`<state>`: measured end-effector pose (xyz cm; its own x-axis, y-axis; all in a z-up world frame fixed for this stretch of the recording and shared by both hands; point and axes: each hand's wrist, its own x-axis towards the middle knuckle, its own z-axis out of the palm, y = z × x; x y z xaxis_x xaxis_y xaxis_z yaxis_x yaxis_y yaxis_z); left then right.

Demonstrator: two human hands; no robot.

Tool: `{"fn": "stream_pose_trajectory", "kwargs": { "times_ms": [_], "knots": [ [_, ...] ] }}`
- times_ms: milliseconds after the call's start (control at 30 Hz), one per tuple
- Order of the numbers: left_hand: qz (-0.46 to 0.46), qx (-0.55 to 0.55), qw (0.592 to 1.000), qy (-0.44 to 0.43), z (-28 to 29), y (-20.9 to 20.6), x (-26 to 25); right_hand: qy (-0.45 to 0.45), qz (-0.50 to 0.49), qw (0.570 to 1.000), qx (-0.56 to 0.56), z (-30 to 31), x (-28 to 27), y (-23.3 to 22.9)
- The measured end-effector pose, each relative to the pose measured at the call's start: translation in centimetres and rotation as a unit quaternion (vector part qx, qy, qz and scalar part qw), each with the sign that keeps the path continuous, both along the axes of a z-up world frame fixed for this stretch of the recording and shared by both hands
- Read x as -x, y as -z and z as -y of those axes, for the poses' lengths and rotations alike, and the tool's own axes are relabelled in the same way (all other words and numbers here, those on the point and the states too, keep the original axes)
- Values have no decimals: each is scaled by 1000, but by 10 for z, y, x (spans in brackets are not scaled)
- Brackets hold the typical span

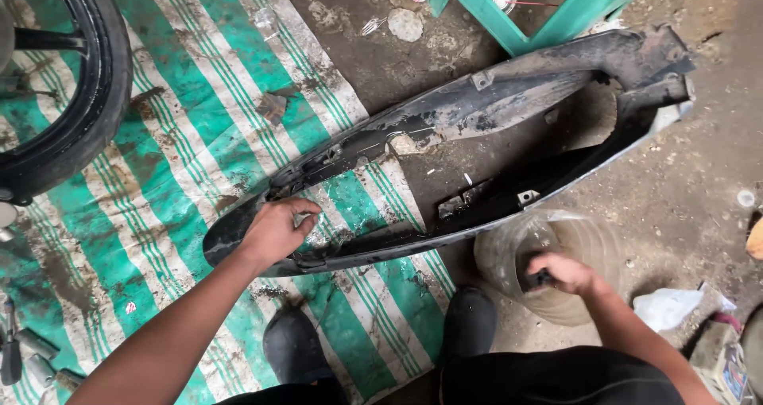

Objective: Cleaning a motorcycle fairing using a wet cloth and a bucket of water

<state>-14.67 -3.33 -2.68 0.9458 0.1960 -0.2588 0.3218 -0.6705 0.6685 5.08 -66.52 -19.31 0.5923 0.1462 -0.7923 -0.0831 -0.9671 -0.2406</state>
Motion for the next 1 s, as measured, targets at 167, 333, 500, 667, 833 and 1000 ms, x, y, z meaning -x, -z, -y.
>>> {"fn": "stream_pose_trajectory", "kwargs": {
  "times_ms": [167,333,500,667,833,1000],
  "knots": [
    [-9,57,994,89,26,-18,-13,445,-92,841,-293,22,-5,-56],
    [-40,63,977,199,79,-87,-17,446,-15,861,-244,11,6,-89],
    [-88,71,972,208,79,-94,-11,379,82,914,-118,-17,-3,-38],
    [-193,91,969,127,73,-95,-10,-125,49,978,158,-40,-7,39],
    [-158,105,974,126,67,-67,-7,-174,33,966,186,-17,34,128],
    [-142,107,977,118,64,-65,-9,-117,-2,974,194,-47,6,-42]
  ]
}}
